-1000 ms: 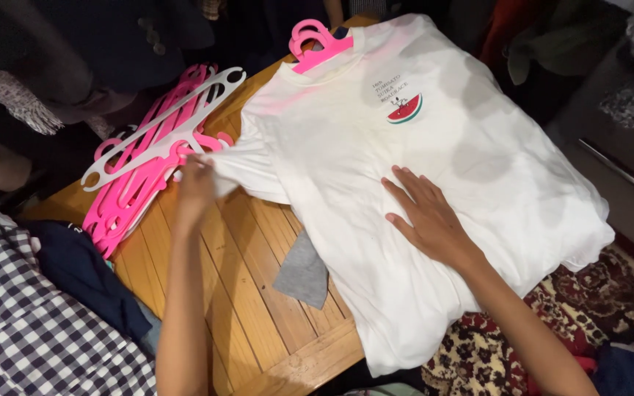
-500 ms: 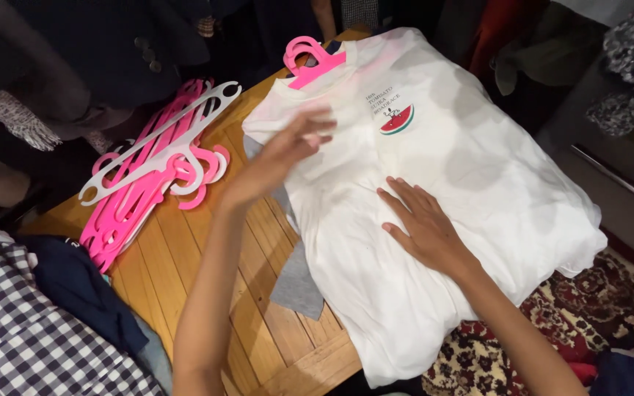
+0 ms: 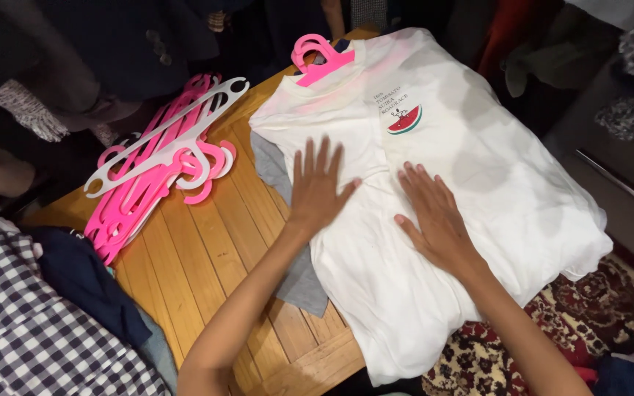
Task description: The person places a white t-shirt onto a pink hanger and smooths it out. They then pick up a black and white checkered shirt, button it up, and place it onto a white hanger.
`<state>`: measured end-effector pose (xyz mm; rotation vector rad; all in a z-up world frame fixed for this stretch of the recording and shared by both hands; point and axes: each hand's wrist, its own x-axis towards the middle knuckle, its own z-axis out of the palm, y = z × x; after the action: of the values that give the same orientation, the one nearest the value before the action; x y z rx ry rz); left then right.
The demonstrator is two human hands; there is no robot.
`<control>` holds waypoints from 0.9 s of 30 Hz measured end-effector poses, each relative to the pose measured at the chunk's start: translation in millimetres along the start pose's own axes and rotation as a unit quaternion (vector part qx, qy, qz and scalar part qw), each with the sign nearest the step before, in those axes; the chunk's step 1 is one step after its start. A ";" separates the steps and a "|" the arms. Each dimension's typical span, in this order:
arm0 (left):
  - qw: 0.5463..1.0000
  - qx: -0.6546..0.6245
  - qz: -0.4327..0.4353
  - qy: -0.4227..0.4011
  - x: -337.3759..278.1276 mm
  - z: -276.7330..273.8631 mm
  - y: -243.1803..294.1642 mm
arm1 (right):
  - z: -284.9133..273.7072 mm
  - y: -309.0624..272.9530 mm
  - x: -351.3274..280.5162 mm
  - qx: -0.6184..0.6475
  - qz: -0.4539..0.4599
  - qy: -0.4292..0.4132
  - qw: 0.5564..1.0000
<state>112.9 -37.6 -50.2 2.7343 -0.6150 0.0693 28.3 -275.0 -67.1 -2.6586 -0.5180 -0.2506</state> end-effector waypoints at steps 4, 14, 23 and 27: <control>0.999 0.034 -0.001 -0.002 -5.9 28.7 -14.2 | 16.1 8.7 -1.9 -0.063 -0.027 -0.069 0.995; 0.995 -0.042 0.090 -0.015 -94.7 10.5 -27.4 | 8.0 1.2 -1.5 -0.026 -0.011 -0.085 0.996; 0.996 -0.061 0.059 0.020 -207.6 -69.3 -81.4 | 14.0 -37.5 11.8 0.142 -0.133 0.032 0.980; 0.995 -0.006 0.001 0.096 -259.4 -105.8 -104.8 | 24.1 -93.4 27.0 0.159 -0.164 -0.028 0.973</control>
<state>-74.8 192.6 -14.3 2.6740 -0.5626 0.3254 18.6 -177.2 -47.7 -2.2662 -0.9357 -0.1704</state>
